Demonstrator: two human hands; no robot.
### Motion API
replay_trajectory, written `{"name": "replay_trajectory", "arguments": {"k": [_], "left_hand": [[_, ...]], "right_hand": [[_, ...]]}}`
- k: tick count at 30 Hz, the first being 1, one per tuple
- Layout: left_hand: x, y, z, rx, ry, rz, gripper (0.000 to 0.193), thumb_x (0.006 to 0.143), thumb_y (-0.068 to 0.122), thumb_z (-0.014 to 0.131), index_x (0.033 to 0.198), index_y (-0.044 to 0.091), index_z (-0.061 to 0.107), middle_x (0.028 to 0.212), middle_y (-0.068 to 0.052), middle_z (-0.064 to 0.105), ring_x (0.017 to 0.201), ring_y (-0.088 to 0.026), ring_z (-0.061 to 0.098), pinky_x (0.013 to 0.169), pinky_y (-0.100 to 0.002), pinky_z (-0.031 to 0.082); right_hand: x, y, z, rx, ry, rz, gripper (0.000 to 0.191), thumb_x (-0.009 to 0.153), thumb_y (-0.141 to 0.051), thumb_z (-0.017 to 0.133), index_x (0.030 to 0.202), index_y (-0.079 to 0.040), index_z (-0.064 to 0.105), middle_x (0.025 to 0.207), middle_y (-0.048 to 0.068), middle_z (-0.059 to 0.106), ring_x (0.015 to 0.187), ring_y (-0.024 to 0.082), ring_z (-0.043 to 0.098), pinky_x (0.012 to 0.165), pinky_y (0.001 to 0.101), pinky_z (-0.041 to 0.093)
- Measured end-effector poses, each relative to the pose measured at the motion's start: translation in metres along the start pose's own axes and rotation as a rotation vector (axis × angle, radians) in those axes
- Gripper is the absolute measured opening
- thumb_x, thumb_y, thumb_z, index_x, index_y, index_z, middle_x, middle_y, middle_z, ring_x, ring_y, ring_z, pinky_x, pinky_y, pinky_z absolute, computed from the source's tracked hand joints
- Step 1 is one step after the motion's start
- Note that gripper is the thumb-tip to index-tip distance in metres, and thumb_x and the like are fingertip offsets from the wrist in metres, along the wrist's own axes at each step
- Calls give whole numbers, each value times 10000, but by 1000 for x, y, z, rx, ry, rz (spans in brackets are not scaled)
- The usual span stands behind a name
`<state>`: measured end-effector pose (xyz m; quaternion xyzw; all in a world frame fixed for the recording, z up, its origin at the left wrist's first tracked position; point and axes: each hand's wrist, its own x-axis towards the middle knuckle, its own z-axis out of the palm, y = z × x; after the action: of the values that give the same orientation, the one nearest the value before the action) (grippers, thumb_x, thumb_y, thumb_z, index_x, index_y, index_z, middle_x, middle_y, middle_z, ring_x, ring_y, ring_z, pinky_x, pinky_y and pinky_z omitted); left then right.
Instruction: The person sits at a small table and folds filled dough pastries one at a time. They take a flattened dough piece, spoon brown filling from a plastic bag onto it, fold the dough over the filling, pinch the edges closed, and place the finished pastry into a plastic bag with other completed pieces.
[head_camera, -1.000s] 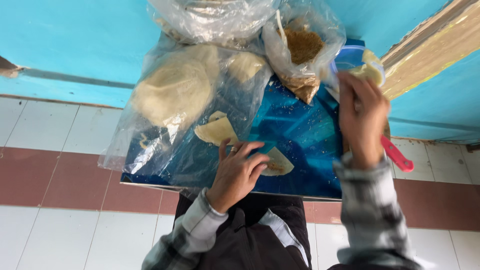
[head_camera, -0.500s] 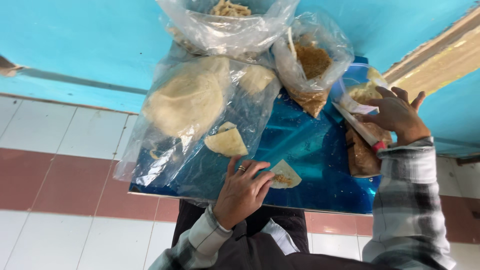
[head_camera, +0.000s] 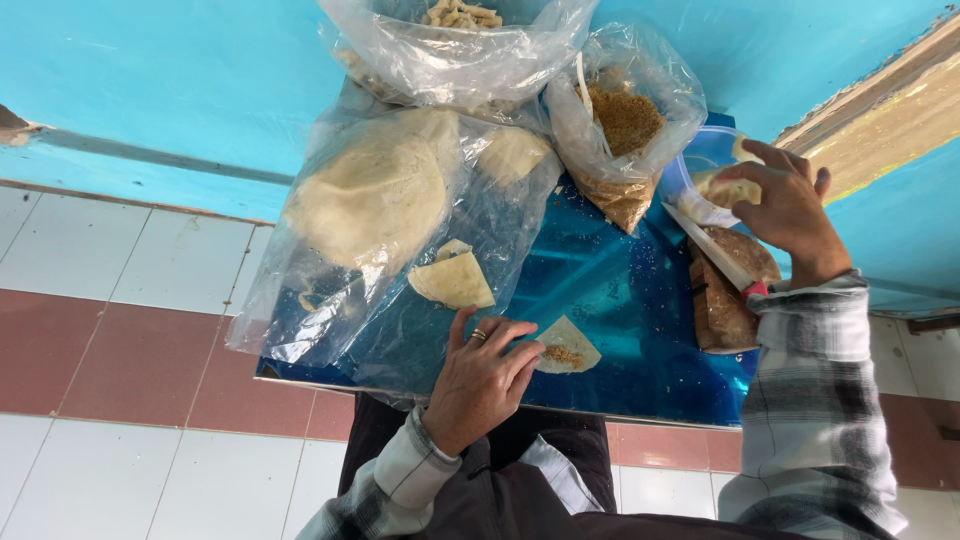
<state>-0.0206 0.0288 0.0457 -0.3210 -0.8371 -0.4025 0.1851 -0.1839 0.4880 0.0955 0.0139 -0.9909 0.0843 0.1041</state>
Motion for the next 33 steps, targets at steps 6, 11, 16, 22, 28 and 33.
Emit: {"name": "replay_trajectory", "arguments": {"k": [6, 11, 16, 22, 28, 33], "left_hand": [[0, 1, -1, -7, -19, -5, 108, 913, 146, 724, 1019, 129, 734, 1195, -7, 674, 1140, -232, 633, 1172, -603, 276], [1, 1, -2, -8, -11, -5, 101, 916, 145, 725, 1016, 136, 737, 1188, -3, 674, 1138, -227, 636, 1176, -607, 277], [1, 2, -2, 7, -18, -3, 102, 915, 140, 722, 1014, 135, 743, 1192, -7, 677, 1129, -227, 643, 1164, -614, 274], [1, 1, -1, 9, -20, -4, 113, 906, 140, 723, 1016, 130, 747, 1186, -9, 678, 1120, -235, 645, 1165, -619, 271], [1, 1, 0, 9, -14, 4, 92, 916, 140, 724, 1005, 131, 745, 1187, -9, 681, 1114, -229, 648, 1171, -615, 274], [1, 0, 1, 22, 3, 2, 77, 915, 141, 724, 990, 132, 740, 1177, -5, 685, 1109, -229, 648, 1173, -611, 276]], "right_hand": [[19, -9, 16, -39, -206, 8, 424, 790, -212, 681, 1205, -281, 728, 1679, 21, 328, 1565, 327, 128, 1119, 768, -106], [7, -9, 1, -31, -114, 5, 375, 805, -154, 616, 1111, -291, 785, 1717, -6, 357, 1617, 313, 150, 1168, 776, -101], [7, -11, 2, -163, -134, -19, 599, 691, -96, 631, 1222, -339, 766, 1677, 29, 335, 1540, 359, 143, 1096, 786, -138], [16, 5, 16, -92, -167, 34, 421, 797, -130, 610, 1144, -271, 803, 1712, -42, 320, 1587, 298, 138, 1164, 752, -109], [19, 9, 23, -26, -232, 26, 352, 806, -162, 637, 1109, -248, 795, 1714, -53, 332, 1604, 261, 131, 1183, 726, -110], [3, -21, -10, 63, -96, 50, 377, 750, -78, 629, 1067, -208, 786, 1693, 5, 393, 1602, 286, 174, 1214, 721, -22]]}}
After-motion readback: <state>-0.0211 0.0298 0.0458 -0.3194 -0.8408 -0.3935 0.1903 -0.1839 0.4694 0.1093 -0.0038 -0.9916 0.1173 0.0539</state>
